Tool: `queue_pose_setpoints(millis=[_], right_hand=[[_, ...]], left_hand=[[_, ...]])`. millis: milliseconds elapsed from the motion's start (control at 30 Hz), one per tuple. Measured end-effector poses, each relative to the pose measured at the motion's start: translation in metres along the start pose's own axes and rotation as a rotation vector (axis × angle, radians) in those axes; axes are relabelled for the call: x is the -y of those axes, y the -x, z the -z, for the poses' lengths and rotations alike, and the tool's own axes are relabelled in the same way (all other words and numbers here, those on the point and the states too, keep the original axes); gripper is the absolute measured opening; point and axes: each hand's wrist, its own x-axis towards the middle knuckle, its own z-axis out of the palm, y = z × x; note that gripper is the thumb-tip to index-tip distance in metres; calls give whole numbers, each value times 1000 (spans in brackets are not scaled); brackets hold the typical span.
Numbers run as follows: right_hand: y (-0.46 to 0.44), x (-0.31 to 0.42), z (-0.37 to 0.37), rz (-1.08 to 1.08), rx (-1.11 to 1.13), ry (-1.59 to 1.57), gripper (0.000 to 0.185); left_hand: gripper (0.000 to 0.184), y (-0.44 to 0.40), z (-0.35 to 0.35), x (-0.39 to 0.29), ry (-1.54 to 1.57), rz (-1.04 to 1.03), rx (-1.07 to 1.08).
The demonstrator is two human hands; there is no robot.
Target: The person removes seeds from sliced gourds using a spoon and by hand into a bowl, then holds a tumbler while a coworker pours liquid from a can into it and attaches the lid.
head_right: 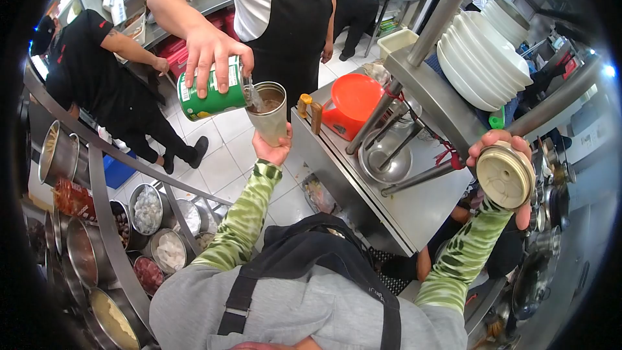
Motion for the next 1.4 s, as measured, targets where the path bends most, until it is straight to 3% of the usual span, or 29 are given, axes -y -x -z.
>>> queue_pose_setpoints(millis=[1400], right_hand=[[2,-1,-2,-6,-20,-26,126]], left_hand=[[46,-1,15,-3,61,7,33]])
